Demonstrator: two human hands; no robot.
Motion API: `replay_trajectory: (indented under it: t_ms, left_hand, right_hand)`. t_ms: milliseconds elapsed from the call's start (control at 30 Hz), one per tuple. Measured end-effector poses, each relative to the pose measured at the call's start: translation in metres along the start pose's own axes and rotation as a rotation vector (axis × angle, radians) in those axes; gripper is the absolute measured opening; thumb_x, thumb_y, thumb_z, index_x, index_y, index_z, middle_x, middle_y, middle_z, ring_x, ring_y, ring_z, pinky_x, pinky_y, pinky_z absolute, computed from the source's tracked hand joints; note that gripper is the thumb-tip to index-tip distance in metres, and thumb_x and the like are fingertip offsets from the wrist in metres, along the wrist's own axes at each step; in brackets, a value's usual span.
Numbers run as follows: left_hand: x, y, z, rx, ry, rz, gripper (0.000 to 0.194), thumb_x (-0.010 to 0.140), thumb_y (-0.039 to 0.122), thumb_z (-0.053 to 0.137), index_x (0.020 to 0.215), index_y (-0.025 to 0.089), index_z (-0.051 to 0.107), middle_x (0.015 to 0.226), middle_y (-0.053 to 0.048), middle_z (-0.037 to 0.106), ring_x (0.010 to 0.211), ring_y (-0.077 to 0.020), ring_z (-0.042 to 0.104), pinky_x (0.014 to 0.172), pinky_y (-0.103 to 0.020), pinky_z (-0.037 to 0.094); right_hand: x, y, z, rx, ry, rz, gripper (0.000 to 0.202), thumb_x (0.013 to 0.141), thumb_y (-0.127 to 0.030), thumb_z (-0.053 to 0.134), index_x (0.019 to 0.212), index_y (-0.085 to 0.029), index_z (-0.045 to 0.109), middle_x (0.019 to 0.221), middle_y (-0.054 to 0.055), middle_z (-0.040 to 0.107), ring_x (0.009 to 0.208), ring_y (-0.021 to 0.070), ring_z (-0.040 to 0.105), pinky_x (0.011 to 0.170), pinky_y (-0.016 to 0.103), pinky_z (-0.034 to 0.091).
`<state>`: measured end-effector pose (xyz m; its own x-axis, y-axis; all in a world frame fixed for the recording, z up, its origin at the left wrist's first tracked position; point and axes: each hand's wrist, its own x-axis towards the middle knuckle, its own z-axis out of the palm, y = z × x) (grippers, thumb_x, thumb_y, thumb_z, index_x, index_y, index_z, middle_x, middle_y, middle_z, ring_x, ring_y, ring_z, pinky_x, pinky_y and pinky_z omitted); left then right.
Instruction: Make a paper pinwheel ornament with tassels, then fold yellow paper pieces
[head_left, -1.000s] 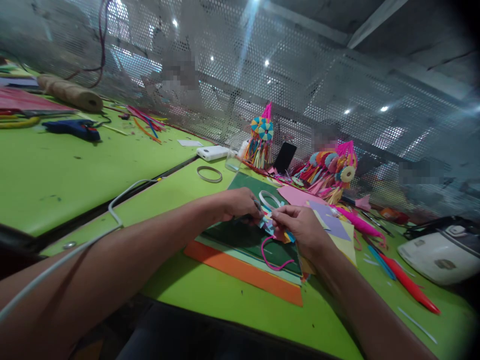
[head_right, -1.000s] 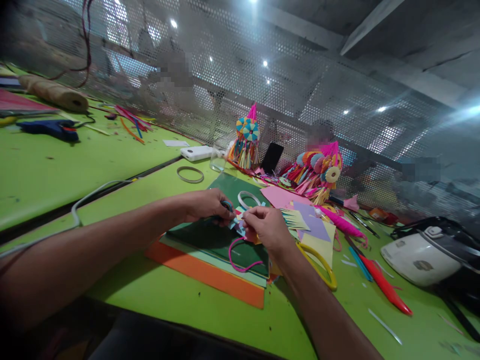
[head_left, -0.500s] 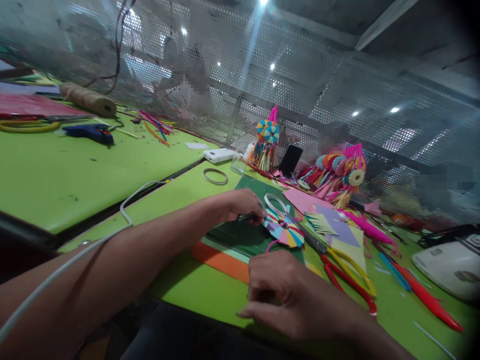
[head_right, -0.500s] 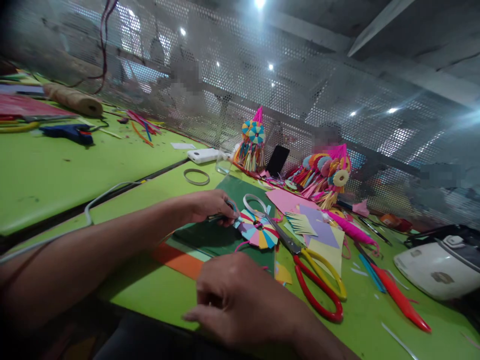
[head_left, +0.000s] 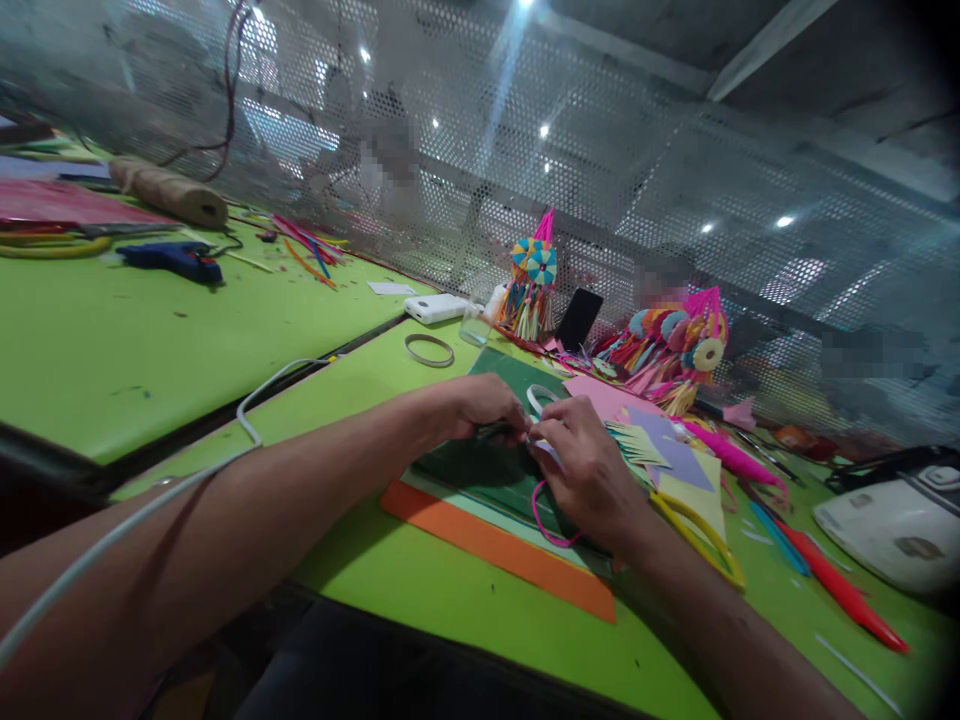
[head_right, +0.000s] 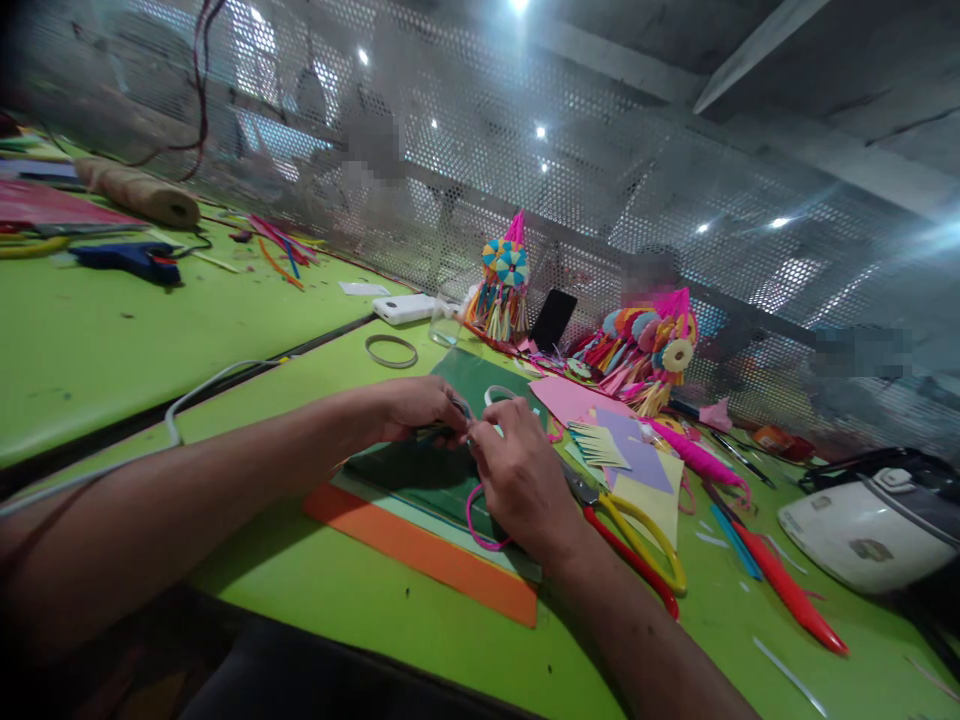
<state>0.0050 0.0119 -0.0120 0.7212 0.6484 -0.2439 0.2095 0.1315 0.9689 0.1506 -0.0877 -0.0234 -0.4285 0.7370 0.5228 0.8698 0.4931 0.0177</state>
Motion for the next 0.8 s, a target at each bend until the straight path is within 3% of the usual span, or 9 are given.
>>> replay_trajectory:
  t_ms: [200,367,567,800]
  left_hand:
    - [0.000,-0.001,0.000,-0.006,-0.016,0.004,0.018,0.065,0.009,0.059,0.048,0.011,0.057,0.045,-0.001,0.056,0.042,-0.0073,0.046,0.042,-0.018,0.035]
    - [-0.004,0.001,0.005,0.038,0.009,0.029,0.018,0.062,0.001,0.054,0.047,0.011,0.058,0.044,0.000,0.056,0.042,-0.0083,0.047,0.042,-0.019,0.034]
    - [-0.006,0.003,0.006,0.037,0.032,0.005,0.020,0.067,0.007,0.057,0.047,0.011,0.058,0.045,-0.001,0.057,0.043,-0.0080,0.046,0.043,-0.019,0.033]
    - [-0.002,0.001,0.003,0.027,0.032,-0.011,0.016,0.060,0.003,0.053,0.047,0.011,0.058,0.044,-0.001,0.055,0.043,-0.0086,0.047,0.043,-0.019,0.034]
  right_hand:
    - [0.000,0.000,0.002,0.026,0.053,-0.030,0.010,0.087,-0.012,0.047,0.085,-0.016,0.056,0.092,0.010,0.052,0.091,0.0228,0.047,0.077,0.038,0.043]
    - [0.002,0.001,0.003,0.109,0.134,0.014,0.008,0.087,-0.013,0.049,0.083,-0.017,0.054,0.086,0.008,0.052,0.086,0.0217,0.048,0.074,0.036,0.042]
    - [0.002,0.005,-0.007,0.227,0.235,0.115,0.007,0.087,-0.013,0.048,0.084,-0.017,0.054,0.080,0.005,0.052,0.079,0.0192,0.050,0.071,0.034,0.042]
    - [-0.001,-0.001,-0.006,0.063,-0.009,-0.020,0.026,0.080,-0.008,0.051,0.103,-0.016,0.056,0.103,0.013,0.051,0.099,0.0268,0.045,0.082,0.043,0.042]
